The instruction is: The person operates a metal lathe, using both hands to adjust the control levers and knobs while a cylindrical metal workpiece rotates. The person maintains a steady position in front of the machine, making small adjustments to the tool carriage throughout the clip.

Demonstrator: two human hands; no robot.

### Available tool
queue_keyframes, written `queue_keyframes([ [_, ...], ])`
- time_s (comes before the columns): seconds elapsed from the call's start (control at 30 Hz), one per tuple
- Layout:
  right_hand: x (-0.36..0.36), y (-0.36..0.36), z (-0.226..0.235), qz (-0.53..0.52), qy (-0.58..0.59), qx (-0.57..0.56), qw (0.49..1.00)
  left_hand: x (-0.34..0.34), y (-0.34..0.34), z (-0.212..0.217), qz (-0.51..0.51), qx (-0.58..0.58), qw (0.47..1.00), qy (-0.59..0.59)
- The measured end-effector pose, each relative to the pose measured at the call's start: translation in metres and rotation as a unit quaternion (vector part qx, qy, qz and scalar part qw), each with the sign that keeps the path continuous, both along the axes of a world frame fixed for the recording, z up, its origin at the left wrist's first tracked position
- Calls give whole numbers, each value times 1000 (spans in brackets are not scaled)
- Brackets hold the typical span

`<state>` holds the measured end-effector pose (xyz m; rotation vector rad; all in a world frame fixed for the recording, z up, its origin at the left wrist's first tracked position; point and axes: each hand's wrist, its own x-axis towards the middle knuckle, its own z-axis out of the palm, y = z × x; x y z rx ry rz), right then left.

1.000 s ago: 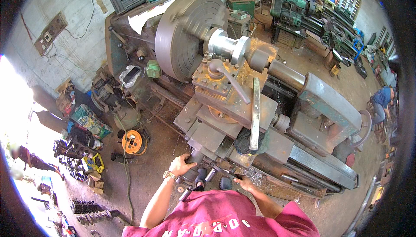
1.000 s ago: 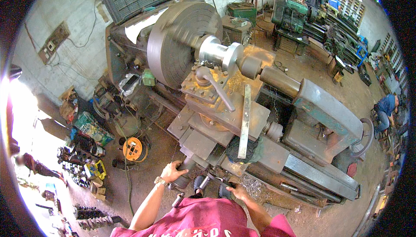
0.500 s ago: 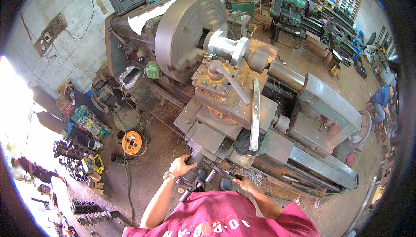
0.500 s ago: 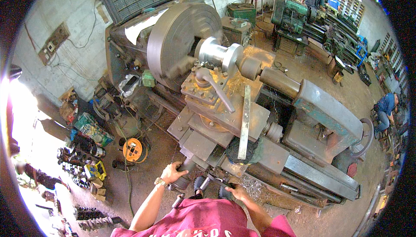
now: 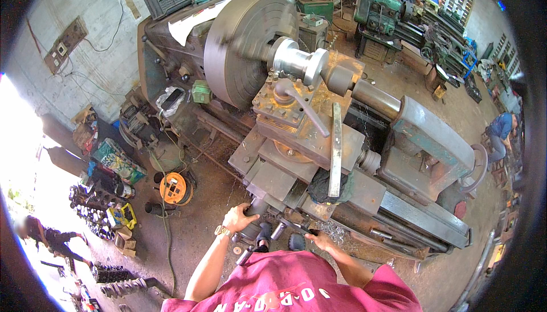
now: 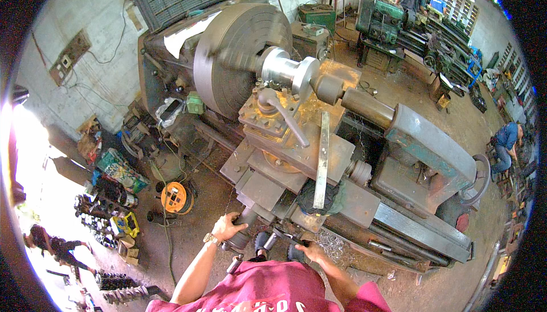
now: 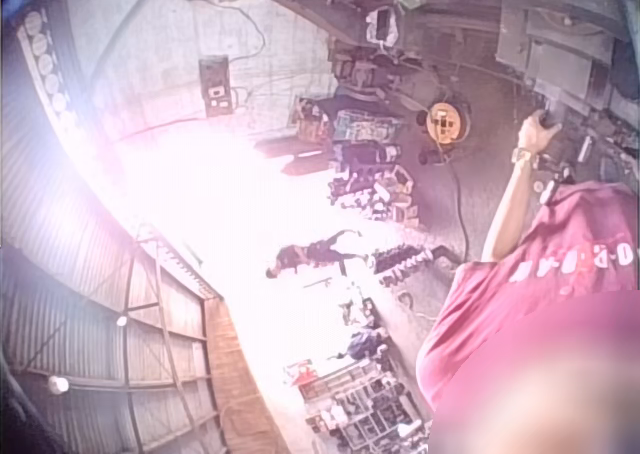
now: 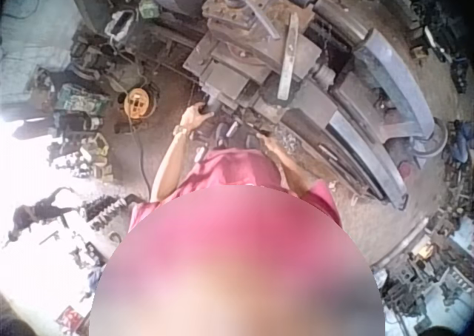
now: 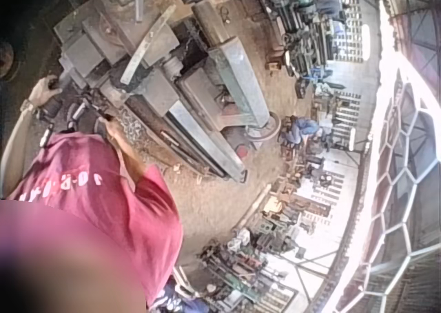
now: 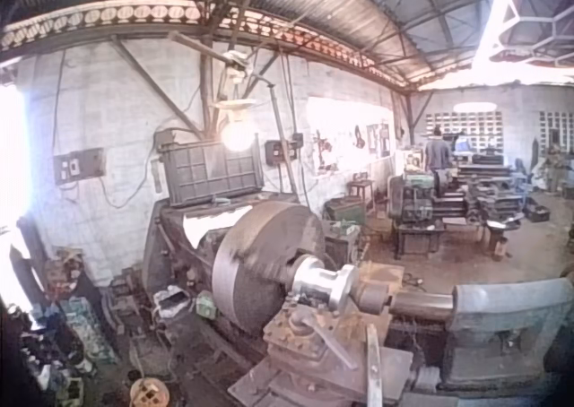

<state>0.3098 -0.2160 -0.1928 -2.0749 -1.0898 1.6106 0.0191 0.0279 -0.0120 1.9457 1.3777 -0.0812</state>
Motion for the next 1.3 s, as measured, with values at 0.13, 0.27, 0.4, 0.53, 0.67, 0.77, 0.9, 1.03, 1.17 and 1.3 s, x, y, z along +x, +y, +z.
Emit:
queue_keyframes([
  [0.13,-2,1,1,-5,-6,2,1000,0,0,3,-3,0,1000,-1],
  [0.27,-5,0,11,-25,-11,41,999,0,0,2,-4,7,1000,-7],
  [0.4,-6,3,21,-37,16,20,999,0,-1,2,-2,6,1000,-7],
  [0.53,-5,4,20,-37,13,-3,999,0,0,2,-5,5,1000,-1],
  [0.67,-9,2,10,-48,1,30,998,-1,0,1,-9,5,1000,-8],
  [0.77,-12,1,4,-58,-6,49,997,-1,-1,1,-4,12,1000,-17],
  [0.9,-11,3,3,-54,1,9,998,0,-1,4,-4,12,1000,-13],
  [1.03,-11,6,6,-58,1,-32,998,1,-2,8,-2,11,1000,-13],
  [1.17,-15,9,22,-51,-9,5,999,1,-2,11,2,1,1000,-6],
  [1.3,-15,12,47,-27,-22,40,999,2,-1,10,3,-3,1000,0],
])
